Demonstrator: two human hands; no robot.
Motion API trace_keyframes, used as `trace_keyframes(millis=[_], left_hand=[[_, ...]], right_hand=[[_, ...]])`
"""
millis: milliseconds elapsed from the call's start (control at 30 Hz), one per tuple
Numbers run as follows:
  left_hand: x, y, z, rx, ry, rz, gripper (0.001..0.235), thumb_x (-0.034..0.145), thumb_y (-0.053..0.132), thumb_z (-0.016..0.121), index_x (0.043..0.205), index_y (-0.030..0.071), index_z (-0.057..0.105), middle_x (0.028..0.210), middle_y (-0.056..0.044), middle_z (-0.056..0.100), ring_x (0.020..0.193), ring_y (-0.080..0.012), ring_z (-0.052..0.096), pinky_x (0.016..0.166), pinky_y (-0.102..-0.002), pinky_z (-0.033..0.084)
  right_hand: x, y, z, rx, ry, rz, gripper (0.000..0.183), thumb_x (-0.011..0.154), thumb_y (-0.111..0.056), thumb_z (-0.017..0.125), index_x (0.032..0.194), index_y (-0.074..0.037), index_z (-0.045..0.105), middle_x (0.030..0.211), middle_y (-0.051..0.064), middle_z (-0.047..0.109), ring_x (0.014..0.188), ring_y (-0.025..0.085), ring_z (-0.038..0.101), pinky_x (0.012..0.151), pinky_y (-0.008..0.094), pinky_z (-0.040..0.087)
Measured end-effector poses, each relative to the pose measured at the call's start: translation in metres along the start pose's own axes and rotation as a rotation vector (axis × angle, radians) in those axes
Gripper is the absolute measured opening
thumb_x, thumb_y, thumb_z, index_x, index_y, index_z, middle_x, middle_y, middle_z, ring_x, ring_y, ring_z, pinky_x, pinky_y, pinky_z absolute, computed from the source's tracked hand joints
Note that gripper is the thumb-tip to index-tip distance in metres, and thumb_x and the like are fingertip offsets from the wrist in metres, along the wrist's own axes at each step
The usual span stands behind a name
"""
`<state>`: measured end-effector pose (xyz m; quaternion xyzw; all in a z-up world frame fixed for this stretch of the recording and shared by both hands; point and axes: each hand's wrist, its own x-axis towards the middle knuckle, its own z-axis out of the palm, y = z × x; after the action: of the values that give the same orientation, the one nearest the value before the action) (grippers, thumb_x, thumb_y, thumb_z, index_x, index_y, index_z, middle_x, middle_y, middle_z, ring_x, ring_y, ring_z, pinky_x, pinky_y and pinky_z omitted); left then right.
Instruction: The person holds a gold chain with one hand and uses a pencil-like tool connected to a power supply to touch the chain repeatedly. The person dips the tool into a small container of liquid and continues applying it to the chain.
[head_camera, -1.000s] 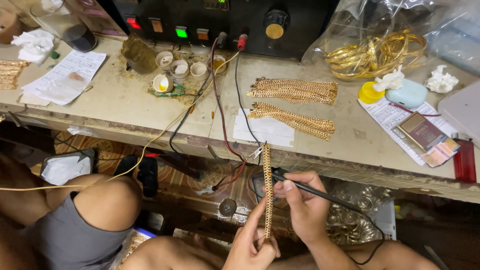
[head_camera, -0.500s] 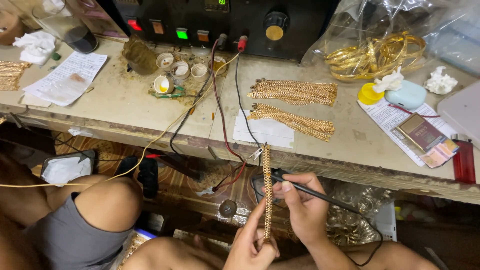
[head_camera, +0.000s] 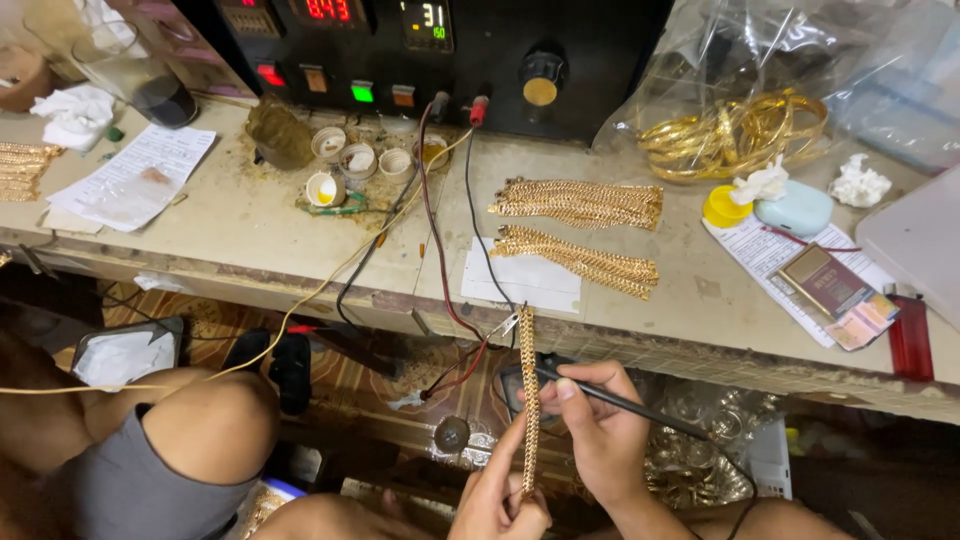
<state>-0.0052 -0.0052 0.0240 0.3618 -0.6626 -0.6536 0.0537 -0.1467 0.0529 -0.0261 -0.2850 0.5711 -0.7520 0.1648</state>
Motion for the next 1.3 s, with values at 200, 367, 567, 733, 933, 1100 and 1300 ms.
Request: trace_keyframes(millis=[200, 367, 567, 733, 933, 1100, 1300], left_hand=[[-0.004, 0.009, 0.004, -0.007, 0.053, -0.123, 0.098, 0.069, 0.009, 0.056, 0.16, 0.045, 0.045, 0.048, 0.002, 0.062, 0.04, -0.0032, 0.045, 0.048, -0.02, 0.037], [0.004, -0.023, 0.001, -0.455, 0.036, -0.257, 0.09, 0.074, -0.003, 0.061, 0.157, 0.033, 0.055, 0.066, -0.018, 0.078, 0.051, -0.0158, 0.066, 0.052, -0.02, 0.041], [0.008, -0.063, -0.039, -0.452, 0.01, -0.087, 0.049, 0.078, -0.003, 0.055, 0.119, 0.006, 0.081, 0.064, -0.014, 0.078, 0.048, -0.0166, 0.061, 0.051, -0.026, 0.045], [0.015, -0.077, -0.051, -0.016, 0.211, -0.015, 0.018, 0.077, 0.014, 0.066, 0.079, 0.016, 0.083, 0.058, 0.002, 0.067, 0.056, -0.0088, 0.06, 0.061, -0.023, 0.046], [0.024, -0.102, -0.041, 0.526, 0.402, 0.453, 0.005, 0.075, 0.023, 0.058, 0.07, 0.022, 0.057, 0.063, 0.007, 0.058, 0.071, -0.0148, 0.061, 0.089, -0.033, 0.055], [0.026, -0.095, -0.029, 0.709, 0.672, 0.765, 0.012, 0.066, 0.012, 0.05, 0.056, 0.02, 0.049, 0.052, 0.003, 0.044, 0.049, -0.0141, 0.049, 0.09, -0.031, 0.052], [0.024, -0.102, -0.031, 0.847, 0.561, 0.813, 0.015, 0.064, 0.008, 0.064, 0.073, 0.016, 0.055, 0.079, -0.003, 0.048, 0.066, -0.0218, 0.051, 0.095, -0.04, 0.049]], right_hand=[[-0.002, 0.001, -0.001, -0.049, 0.03, 0.038, 0.019, 0.094, -0.017, 0.068, 0.103, 0.0, 0.066, 0.081, 0.015, 0.08, 0.071, 0.022, 0.082, 0.062, 0.032, 0.071], [0.005, -0.001, -0.008, -0.156, 0.146, -0.276, 0.019, 0.1, -0.022, 0.062, 0.104, -0.007, 0.053, 0.076, 0.019, 0.078, 0.072, 0.028, 0.082, 0.072, 0.029, 0.059], [0.057, -0.058, -0.03, -0.326, -0.099, -0.312, 0.017, 0.095, -0.013, 0.064, 0.104, 0.002, 0.064, 0.102, 0.017, 0.068, 0.097, 0.028, 0.074, 0.089, 0.036, 0.068], [0.091, -0.064, -0.018, -0.354, -0.44, -0.352, 0.02, 0.094, -0.014, 0.068, 0.11, -0.002, 0.07, 0.104, 0.014, 0.079, 0.107, 0.029, 0.077, 0.102, 0.043, 0.061], [0.093, -0.054, -0.015, -0.364, -0.563, -0.28, 0.017, 0.095, -0.022, 0.066, 0.101, -0.008, 0.069, 0.117, 0.023, 0.075, 0.137, 0.042, 0.061, 0.126, 0.059, 0.035], [0.094, -0.051, -0.017, -0.433, -0.572, -0.208, 0.016, 0.089, -0.024, 0.067, 0.094, -0.009, 0.071, 0.125, 0.025, 0.074, 0.138, 0.041, 0.06, 0.116, 0.059, 0.047], [0.089, -0.046, -0.016, -0.48, -0.539, -0.212, 0.011, 0.087, -0.016, 0.064, 0.092, -0.007, 0.068, 0.111, 0.019, 0.078, 0.127, 0.039, 0.069, 0.114, 0.059, 0.05]])
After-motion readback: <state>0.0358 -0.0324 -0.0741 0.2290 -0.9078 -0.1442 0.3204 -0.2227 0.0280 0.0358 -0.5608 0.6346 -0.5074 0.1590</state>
